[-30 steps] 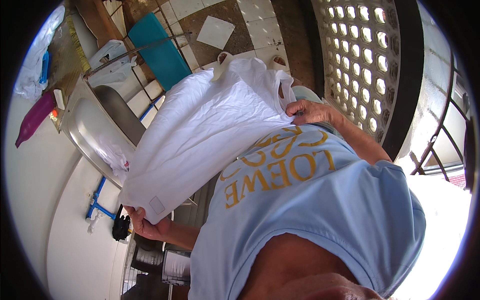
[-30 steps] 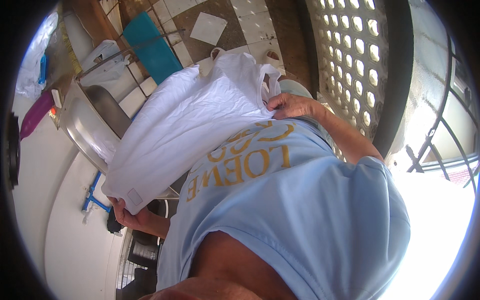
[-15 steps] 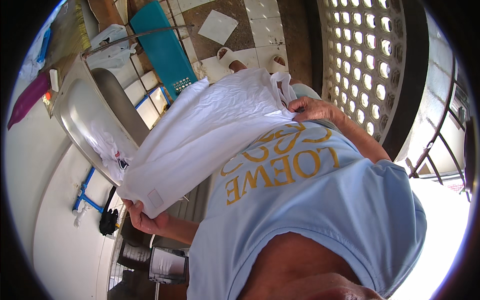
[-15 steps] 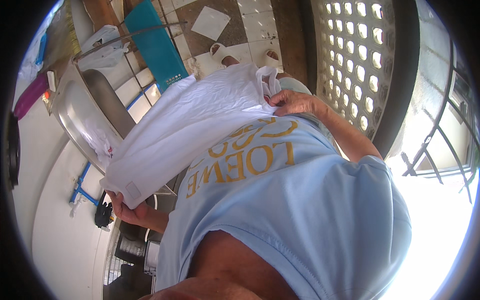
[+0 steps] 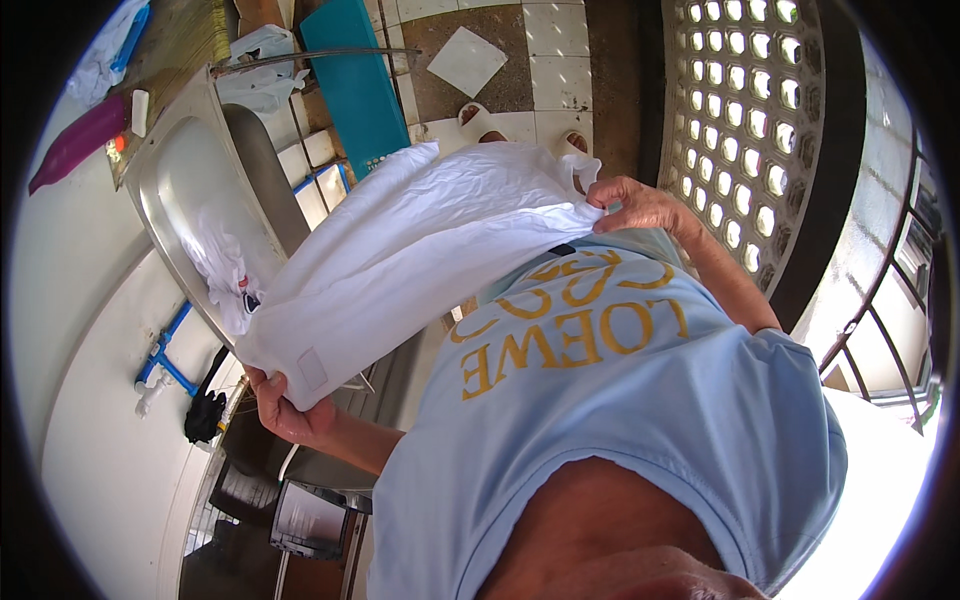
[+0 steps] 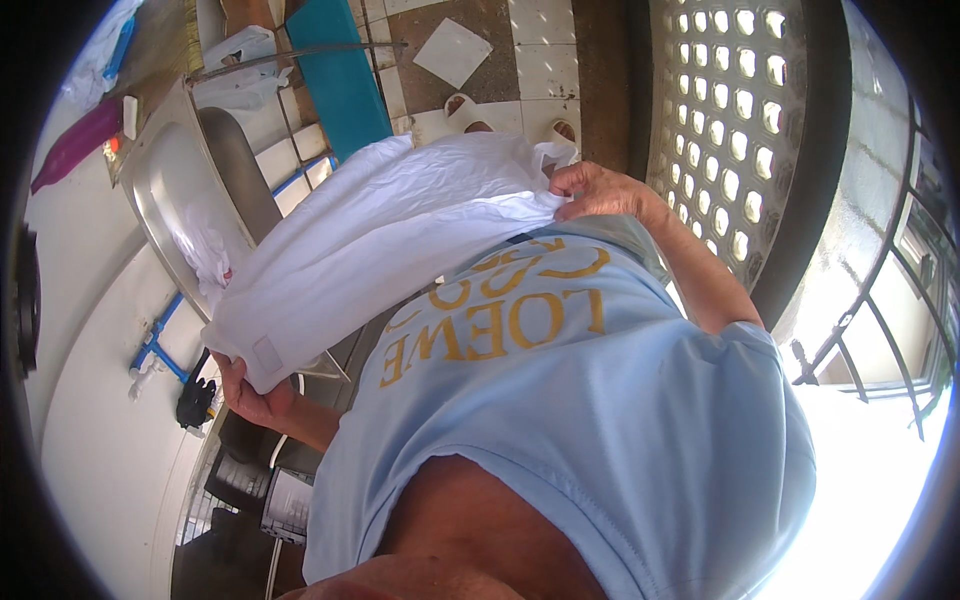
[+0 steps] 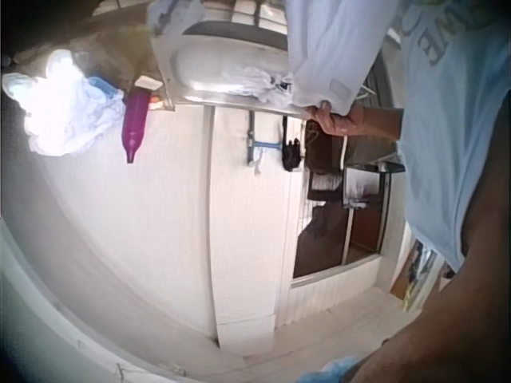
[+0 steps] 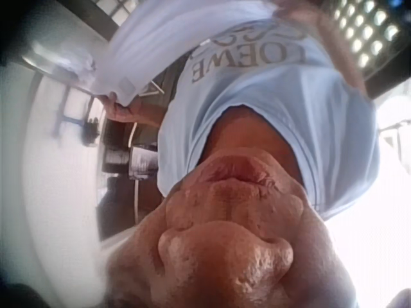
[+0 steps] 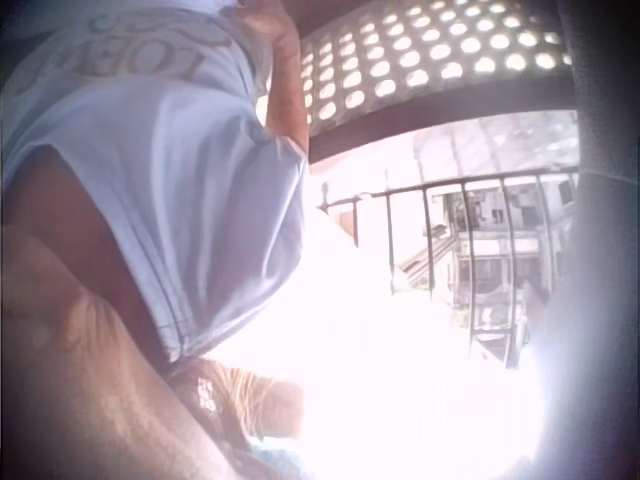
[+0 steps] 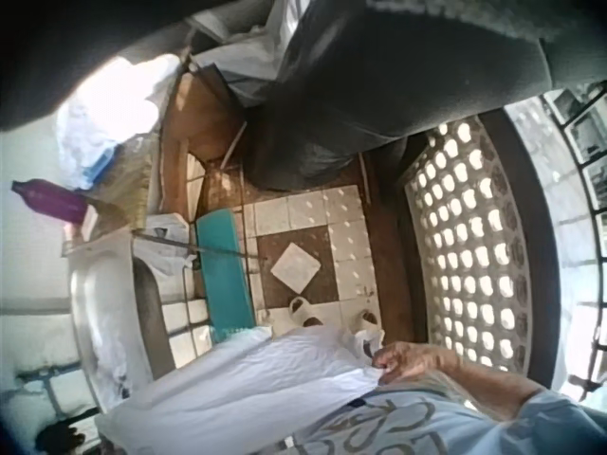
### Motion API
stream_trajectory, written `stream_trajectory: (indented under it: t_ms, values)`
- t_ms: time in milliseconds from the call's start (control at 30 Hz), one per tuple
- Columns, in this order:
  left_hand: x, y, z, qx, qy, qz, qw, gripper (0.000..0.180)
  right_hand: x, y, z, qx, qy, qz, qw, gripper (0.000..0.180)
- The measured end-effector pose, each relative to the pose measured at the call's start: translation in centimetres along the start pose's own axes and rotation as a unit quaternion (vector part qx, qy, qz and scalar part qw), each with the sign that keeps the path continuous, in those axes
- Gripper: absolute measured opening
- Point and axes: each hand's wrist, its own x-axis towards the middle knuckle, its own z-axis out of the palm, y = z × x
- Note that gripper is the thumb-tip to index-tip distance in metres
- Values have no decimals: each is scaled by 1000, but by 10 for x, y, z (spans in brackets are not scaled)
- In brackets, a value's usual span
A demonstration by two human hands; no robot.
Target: The person hand-washes a white t-shirt in a basin, scrubbing the fabric against itself and using a bar of soap to clean specific areas.
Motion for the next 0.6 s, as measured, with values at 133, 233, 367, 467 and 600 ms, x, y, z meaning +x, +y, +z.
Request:
stream_trajectory:
  t_ms: [133,233,367,467,600]
  values:
    - [-1,6,-6,16,5,36,999,57,-4,-9,-7,-9,-81,102,991,23]
    - [2,-2,-13,168,-30,155,973,45,-7,11,3,40,-61,167,983,46]
    - [7,-5,-24,221,-34,108,969,48,-7,13,15,5,-77,182,980,39]
    - [12,5,-27,187,34,-3,982,53,-4,27,22,18,-113,204,972,38]
    - [9,2,-43,206,37,11,978,53,-2,46,29,51,-115,192,973,35]
